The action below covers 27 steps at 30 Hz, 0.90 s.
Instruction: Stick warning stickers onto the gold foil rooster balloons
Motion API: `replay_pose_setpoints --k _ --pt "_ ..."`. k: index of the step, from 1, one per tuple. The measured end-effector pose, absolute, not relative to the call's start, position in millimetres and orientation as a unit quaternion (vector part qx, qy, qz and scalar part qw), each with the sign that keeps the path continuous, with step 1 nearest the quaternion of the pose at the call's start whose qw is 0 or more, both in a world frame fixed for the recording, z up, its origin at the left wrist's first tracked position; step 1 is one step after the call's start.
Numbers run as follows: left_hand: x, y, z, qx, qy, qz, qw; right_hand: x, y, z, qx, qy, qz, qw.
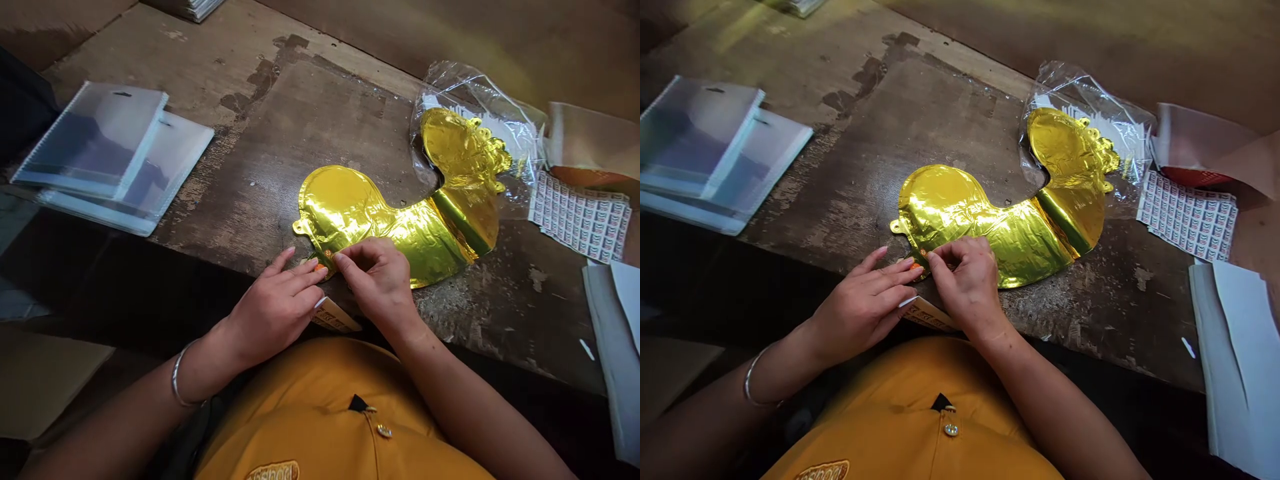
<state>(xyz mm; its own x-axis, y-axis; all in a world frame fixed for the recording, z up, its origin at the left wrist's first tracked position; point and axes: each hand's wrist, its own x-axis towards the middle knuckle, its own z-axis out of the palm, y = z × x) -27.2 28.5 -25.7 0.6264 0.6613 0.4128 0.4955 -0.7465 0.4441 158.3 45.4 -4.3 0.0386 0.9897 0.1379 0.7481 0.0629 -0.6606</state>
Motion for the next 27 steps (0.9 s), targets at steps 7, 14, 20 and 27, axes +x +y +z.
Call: replay_pose_setpoints --k 7,14,20,27 --pt "-27 29 -24 0.888 0.326 0.289 0.148 157 46 -7 -0.661 -0.663 0.189 0.298" --pt "-27 29 -26 0.887 0.327 0.287 0.155 154 45 -8 -0.668 -0.671 0.162 0.279" --pt "-28 30 -25 0.888 0.327 0.279 0.164 153 47 -7 -0.691 -0.679 0.115 0.218" --pt "-29 31 -26 0.882 0.333 0.285 0.171 168 61 -7 -0.719 -0.666 0.038 0.195"
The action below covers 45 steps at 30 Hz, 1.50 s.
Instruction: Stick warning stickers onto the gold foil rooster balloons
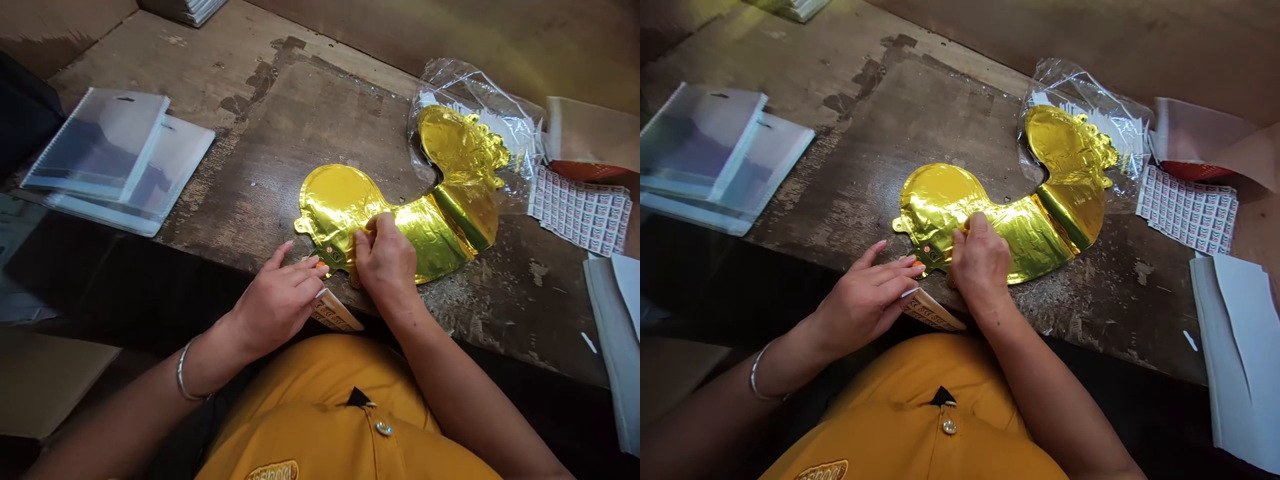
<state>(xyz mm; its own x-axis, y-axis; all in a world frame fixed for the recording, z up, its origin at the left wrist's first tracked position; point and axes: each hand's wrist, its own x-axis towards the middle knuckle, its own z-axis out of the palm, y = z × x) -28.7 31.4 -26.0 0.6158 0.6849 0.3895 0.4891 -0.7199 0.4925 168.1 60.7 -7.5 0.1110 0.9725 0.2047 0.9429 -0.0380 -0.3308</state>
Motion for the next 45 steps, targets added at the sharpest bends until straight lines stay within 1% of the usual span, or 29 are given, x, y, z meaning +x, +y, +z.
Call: replay_pose_setpoints --k 2,3,6,8,13,16,18,20,24,28,31,36,38,42,45 --pt "-30 32 -27 0.877 0.332 0.290 0.188 172 56 -2 -0.675 -0.706 0.014 0.215" --pt "-31 32 -28 0.874 0.332 0.292 0.201 174 52 1 -0.622 -0.753 0.012 0.215" --pt "-35 30 -32 0.861 0.333 0.304 0.234 175 38 3 -0.451 -0.876 0.032 0.166" --pt "-38 29 -34 0.850 0.334 0.321 0.252 175 32 -1 -0.416 -0.898 0.033 0.138" --pt "-41 28 -28 0.812 0.343 0.360 0.306 173 40 -12 -0.411 -0.896 0.006 0.168" --pt "-40 28 -23 0.803 0.356 0.365 0.310 171 48 -9 -0.420 -0.885 0.047 0.197" --pt "-40 29 -21 0.804 0.360 0.355 0.313 171 51 -5 -0.421 -0.881 0.084 0.198" --pt "-40 30 -20 0.807 0.359 0.345 0.317 172 54 -1 -0.409 -0.889 0.101 0.181" --pt "-41 33 -18 0.806 0.354 0.346 0.325 176 60 7 -0.372 -0.915 0.084 0.132" --pt "-42 34 -18 0.805 0.351 0.339 0.338 174 60 7 -0.362 -0.926 0.040 0.097" --pt "-42 35 -16 0.804 0.351 0.343 0.334 171 57 2 -0.364 -0.927 0.006 0.090" --pt "-43 36 -14 0.791 0.365 0.356 0.339 173 57 -3 -0.368 -0.922 0.011 0.122" --pt "-43 36 -15 0.784 0.371 0.362 0.342 175 59 -3 -0.387 -0.911 0.040 0.133" --pt "-43 36 -17 0.777 0.373 0.371 0.346 174 66 2 -0.472 -0.853 0.130 0.179" --pt "-42 36 -16 0.767 0.377 0.368 0.366 172 72 4 -0.500 -0.824 0.165 0.208"
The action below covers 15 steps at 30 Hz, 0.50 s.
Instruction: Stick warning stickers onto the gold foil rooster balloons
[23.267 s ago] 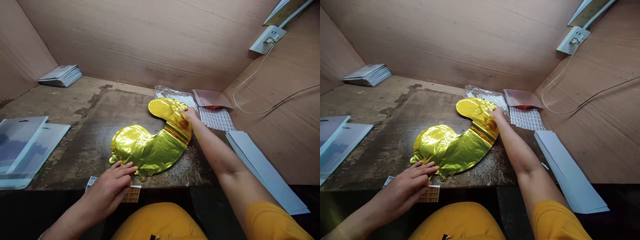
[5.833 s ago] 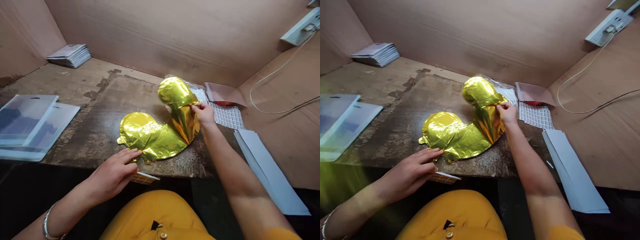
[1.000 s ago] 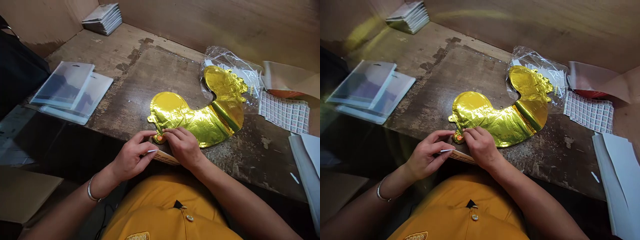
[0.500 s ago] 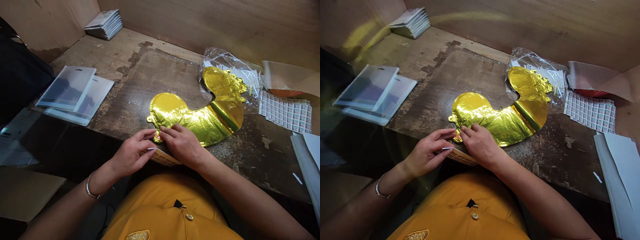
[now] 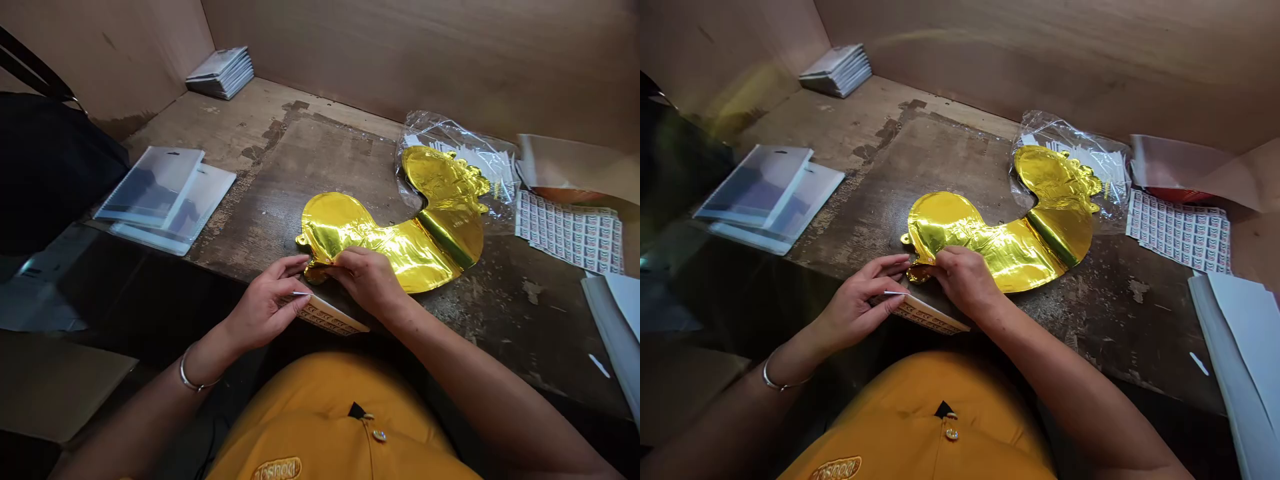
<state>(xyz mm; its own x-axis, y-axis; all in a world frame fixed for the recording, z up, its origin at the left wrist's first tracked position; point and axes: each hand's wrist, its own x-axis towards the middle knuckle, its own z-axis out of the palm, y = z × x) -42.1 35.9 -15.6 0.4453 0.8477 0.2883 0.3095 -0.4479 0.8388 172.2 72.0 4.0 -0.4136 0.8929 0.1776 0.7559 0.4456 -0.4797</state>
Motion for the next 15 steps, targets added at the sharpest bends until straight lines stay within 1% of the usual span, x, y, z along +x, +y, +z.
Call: replay_pose_setpoints --k 3,6,9,15 --pt "-42 36 -9 0.774 0.382 0.343 0.371 173 78 4 -0.525 -0.787 0.225 0.232" --pt "-42 40 2 0.815 0.373 0.317 0.309 175 85 5 -0.566 -0.723 0.313 0.245" --pt "-37 47 11 0.856 0.336 0.309 0.243 178 91 9 -0.574 -0.683 0.388 0.233" --pt "-19 69 7 0.920 0.220 0.227 0.233 180 101 11 -0.553 -0.641 0.475 0.243"
